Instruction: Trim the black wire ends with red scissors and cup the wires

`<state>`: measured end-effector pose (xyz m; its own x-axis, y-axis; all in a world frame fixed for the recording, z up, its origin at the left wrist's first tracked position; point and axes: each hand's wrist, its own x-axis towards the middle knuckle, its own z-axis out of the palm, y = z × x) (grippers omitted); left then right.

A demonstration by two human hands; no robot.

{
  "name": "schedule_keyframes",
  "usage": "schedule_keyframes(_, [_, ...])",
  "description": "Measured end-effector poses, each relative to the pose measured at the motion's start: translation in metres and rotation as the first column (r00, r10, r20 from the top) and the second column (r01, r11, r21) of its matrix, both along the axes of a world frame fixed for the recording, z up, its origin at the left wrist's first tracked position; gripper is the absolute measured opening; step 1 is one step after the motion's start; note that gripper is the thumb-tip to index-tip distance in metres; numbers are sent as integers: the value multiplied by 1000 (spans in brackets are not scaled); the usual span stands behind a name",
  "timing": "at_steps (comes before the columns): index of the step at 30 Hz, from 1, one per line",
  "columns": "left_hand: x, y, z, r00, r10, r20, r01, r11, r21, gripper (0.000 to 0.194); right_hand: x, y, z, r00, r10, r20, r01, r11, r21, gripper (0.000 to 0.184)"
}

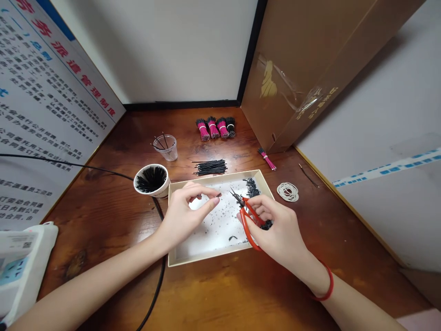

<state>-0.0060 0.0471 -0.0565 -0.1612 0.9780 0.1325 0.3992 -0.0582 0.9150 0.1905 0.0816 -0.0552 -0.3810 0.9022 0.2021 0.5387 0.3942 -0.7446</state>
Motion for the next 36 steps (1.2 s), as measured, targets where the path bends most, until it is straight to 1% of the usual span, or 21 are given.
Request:
schedule_keyframes(4, [0,1,1,1000,23,-20,-22,1000,8,8,0,-1,1,1000,20,-7,-20,999,46,7])
schedule_keyframes(8, [0,2,1,999,4,38,-2,999,-36,8,1,-1,2,998,55,2,-55,996,66,7])
schedule_keyframes(12, [1,1,0,996,29,83,-24,998,-56,7,3,0,-2,999,52,-3,-52,998,40,8])
schedule_keyframes(17, [1,1,2,995,42,94,-37,997,-62,4,3,2,-6,998,57,-23,-57,998,0,7])
schedule_keyframes(22, [1,1,2,994,37,104,-30,997,-68,1,4,2,-4,998,60,-17,-61,998,-31,9])
schedule_keyframes(25, [0,1,0,993,36,114,-27,997,-75,3,5,1,-2,996,83,-9,-84,995,-45,11])
schedule_keyframes(30, [0,1,-1,989,20,148,-12,998,-57,5,5,0,0,994,104,26,-104,994,-20,14])
schedule_keyframes(36, [0,1,-1,989,28,147,-19,998,-60,6,2,-1,-2,996,84,-12,-85,995,-47,14])
